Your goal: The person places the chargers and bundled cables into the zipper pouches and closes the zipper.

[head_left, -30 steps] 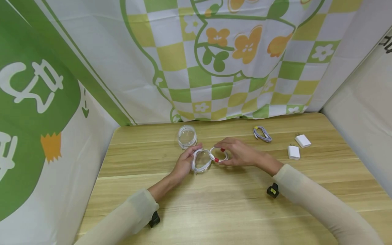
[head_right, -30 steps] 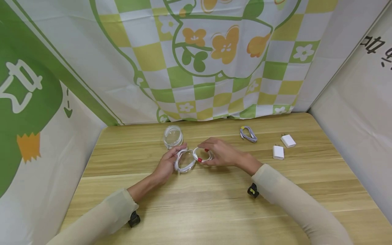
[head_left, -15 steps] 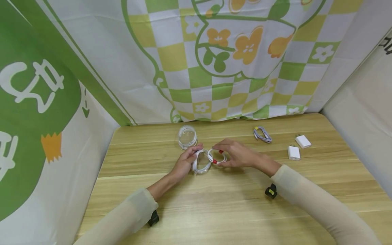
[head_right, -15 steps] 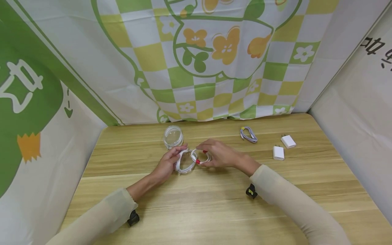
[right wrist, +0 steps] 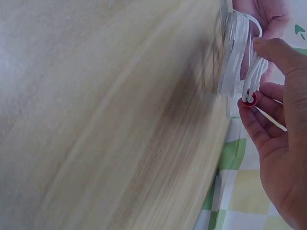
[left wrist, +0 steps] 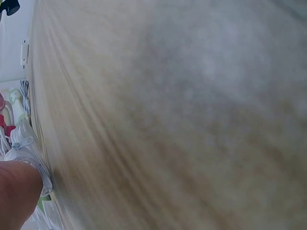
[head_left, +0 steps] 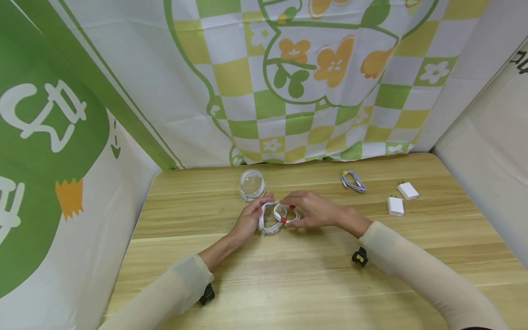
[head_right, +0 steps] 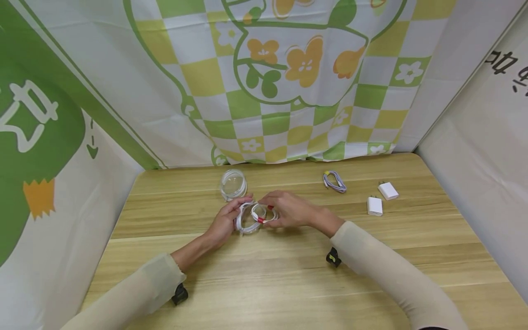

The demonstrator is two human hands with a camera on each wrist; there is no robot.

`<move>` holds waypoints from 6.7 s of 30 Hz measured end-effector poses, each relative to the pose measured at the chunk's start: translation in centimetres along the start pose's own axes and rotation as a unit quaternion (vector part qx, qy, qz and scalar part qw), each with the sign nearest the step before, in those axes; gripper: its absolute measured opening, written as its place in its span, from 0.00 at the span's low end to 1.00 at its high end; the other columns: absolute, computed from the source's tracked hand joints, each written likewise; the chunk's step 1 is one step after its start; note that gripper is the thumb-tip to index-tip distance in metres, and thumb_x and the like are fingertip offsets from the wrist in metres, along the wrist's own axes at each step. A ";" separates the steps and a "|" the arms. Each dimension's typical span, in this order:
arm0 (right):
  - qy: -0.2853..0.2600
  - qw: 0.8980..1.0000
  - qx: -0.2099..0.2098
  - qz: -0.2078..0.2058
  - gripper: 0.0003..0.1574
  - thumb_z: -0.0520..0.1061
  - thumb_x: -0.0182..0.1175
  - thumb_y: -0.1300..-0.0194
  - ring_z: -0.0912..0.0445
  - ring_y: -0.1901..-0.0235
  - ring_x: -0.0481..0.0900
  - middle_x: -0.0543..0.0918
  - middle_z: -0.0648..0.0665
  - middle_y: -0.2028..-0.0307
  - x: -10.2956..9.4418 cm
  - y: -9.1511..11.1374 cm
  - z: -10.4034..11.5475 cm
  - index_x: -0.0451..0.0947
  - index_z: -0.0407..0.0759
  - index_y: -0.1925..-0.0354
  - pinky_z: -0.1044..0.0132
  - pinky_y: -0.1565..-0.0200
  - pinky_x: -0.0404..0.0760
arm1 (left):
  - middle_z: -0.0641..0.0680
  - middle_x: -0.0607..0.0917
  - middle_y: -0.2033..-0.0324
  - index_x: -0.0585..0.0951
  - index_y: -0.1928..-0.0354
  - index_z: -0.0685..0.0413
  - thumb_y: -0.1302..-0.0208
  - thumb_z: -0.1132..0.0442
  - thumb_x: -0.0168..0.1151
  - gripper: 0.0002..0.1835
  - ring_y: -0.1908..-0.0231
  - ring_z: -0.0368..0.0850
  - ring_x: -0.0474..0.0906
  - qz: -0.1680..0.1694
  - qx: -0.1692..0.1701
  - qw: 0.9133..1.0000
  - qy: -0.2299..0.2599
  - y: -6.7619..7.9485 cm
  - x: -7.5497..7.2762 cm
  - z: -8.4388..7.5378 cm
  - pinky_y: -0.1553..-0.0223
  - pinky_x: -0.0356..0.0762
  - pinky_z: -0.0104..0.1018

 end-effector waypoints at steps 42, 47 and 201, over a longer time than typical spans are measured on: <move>-0.022 0.999 0.023 0.032 0.34 0.52 0.74 0.36 0.53 0.53 0.85 0.87 0.37 0.46 2.4 -1.0 -0.6 0.82 0.31 0.39 0.58 0.46 0.87 | 0.60 0.77 0.28 0.75 0.28 0.55 0.20 0.70 0.49 0.22 0.25 0.57 0.69 -0.042 -0.005 0.986 -0.160 1.3 -1.8 -2.3 0.22 0.64 0.55; -0.023 0.999 0.031 0.035 0.35 0.52 0.74 0.35 0.51 0.51 0.86 0.87 0.36 0.45 2.3 -1.1 -0.5 0.82 0.31 0.39 0.56 0.43 0.87 | 0.62 0.76 0.28 0.73 0.28 0.57 0.21 0.71 0.51 0.23 0.27 0.58 0.72 -0.056 -0.012 0.985 -0.160 1.8 -2.0 -2.4 0.24 0.67 0.52; -0.103 0.978 0.159 -0.087 0.22 0.38 0.79 0.41 0.52 0.59 0.89 0.87 0.39 0.55 2.4 -0.7 -2.2 0.87 0.31 0.49 0.67 0.55 0.89 | 0.66 0.77 0.31 0.72 0.28 0.58 0.23 0.72 0.58 0.24 0.32 0.60 0.78 0.038 -0.002 0.990 -0.139 -0.1 -1.6 -1.1 0.35 0.79 0.40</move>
Point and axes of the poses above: each hand's wrist, its own y-axis away from the middle knuckle, its own x-axis out of the palm, z = x × y, the point moved 6 cm from there along -y, towards the middle knuckle
